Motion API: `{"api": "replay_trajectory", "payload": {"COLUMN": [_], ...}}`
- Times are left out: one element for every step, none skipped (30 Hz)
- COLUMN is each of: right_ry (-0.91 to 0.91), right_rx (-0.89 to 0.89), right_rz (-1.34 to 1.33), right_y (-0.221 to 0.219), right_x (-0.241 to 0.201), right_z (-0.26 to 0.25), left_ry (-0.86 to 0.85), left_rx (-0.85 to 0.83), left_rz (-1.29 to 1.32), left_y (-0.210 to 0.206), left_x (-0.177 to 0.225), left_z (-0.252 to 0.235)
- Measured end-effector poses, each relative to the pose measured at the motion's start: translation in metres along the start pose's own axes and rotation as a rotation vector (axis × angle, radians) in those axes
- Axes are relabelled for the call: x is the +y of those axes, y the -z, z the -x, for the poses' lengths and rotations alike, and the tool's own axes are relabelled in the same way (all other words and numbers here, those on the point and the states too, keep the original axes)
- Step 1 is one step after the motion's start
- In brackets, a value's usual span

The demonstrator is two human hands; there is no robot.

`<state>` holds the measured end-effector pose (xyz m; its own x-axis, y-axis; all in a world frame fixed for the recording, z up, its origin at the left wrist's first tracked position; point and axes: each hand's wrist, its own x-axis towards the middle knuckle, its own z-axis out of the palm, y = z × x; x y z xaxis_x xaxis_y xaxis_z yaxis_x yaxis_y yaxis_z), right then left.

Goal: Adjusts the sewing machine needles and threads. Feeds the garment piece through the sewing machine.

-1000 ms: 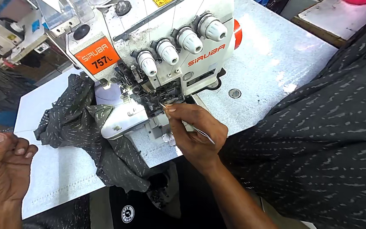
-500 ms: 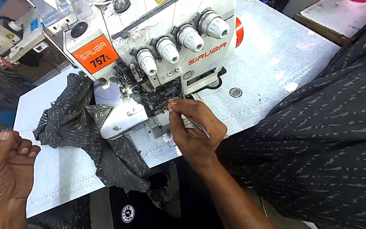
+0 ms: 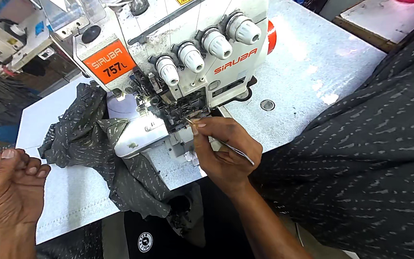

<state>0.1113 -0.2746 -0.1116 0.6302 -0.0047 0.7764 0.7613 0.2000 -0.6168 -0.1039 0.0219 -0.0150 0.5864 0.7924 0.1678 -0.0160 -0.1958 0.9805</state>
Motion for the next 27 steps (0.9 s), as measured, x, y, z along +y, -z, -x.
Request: {"api": "replay_trajectory", "payload": {"right_ry": [0.006,0.013,0.015,0.016,0.015,0.013,0.011,0.007,0.0,-0.009,-0.019,-0.028,-0.037,-0.047,-0.057,-0.064,-0.071,-0.081,-0.092,-0.103,-0.112,-0.114,-0.11,-0.1,-0.085,-0.065,-0.047], "right_rx": [-0.021,-0.039,-0.056,-0.067,-0.076,-0.082,-0.088,-0.091,-0.098,-0.103,-0.102,-0.096,-0.079,-0.055,-0.026,0.002,0.024,0.04,0.055,0.066,0.074,0.079,0.08,0.077,0.063,0.036,0.007], "right_rz": [-0.026,-0.049,-0.07,-0.089,-0.102,-0.117,-0.132,-0.148,-0.161,-0.172,-0.18,-0.177,-0.161,-0.137,-0.122,-0.112,-0.106,-0.101,-0.096,-0.09,-0.083,-0.074,-0.056,-0.035,-0.009,0.017,0.042], "right_y": [0.002,0.003,0.004,0.006,0.006,0.007,0.008,0.008,0.008,0.009,0.01,0.011,0.011,0.01,0.008,0.006,0.004,0.002,0.001,-0.001,-0.002,-0.003,-0.004,-0.005,-0.006,-0.007,-0.008], "right_x": [0.001,0.002,0.002,0.002,0.002,0.002,0.002,0.002,0.002,0.002,0.002,0.003,0.003,0.003,0.003,0.002,0.002,0.001,0.0,0.0,-0.001,-0.001,-0.001,-0.002,-0.003,-0.003,-0.004], "right_z": [0.001,0.002,0.002,0.002,0.002,0.002,0.001,0.001,0.001,0.001,0.001,0.001,0.001,0.001,0.001,0.0,0.0,-0.001,-0.002,-0.002,-0.003,-0.004,-0.004,-0.006,-0.007,-0.008,-0.009], "left_ry": [0.0,0.0,-0.001,-0.001,-0.002,0.0,0.0,0.001,0.003,0.007,0.011,0.012,0.014,0.016,0.016,0.018,0.021,0.023,0.023,0.023,0.024,0.024,0.022,0.019,0.018,0.019,0.024], "left_rx": [0.002,0.001,-0.001,-0.001,0.0,0.001,0.002,0.002,0.002,0.001,0.001,0.003,0.007,0.015,0.028,0.04,0.051,0.055,0.055,0.053,0.054,0.056,0.059,0.059,0.061,0.068,0.087], "left_rz": [-0.007,-0.013,-0.014,-0.014,-0.012,-0.011,-0.009,-0.005,-0.001,0.003,0.009,0.017,0.024,0.031,0.041,0.054,0.065,0.071,0.069,0.066,0.063,0.062,0.065,0.071,0.076,0.081,0.091], "left_y": [0.0,0.0,0.0,0.0,-0.001,-0.001,-0.001,-0.001,-0.002,-0.002,-0.002,-0.002,-0.002,-0.002,-0.003,-0.002,-0.001,0.0,0.001,0.001,0.001,0.001,0.001,0.002,0.002,0.003,0.003], "left_x": [0.0,0.0,0.0,0.0,0.0,0.0,0.0,0.0,0.001,0.001,0.001,0.001,0.002,0.002,0.003,0.003,0.003,0.003,0.004,0.004,0.004,0.004,0.004,0.003,0.002,0.001,0.001], "left_z": [0.001,0.001,0.001,0.001,0.002,0.002,0.002,0.002,0.002,0.002,0.002,0.003,0.003,0.003,0.004,0.004,0.003,0.004,0.004,0.004,0.004,0.004,0.004,0.004,0.003,0.002,0.001]}}
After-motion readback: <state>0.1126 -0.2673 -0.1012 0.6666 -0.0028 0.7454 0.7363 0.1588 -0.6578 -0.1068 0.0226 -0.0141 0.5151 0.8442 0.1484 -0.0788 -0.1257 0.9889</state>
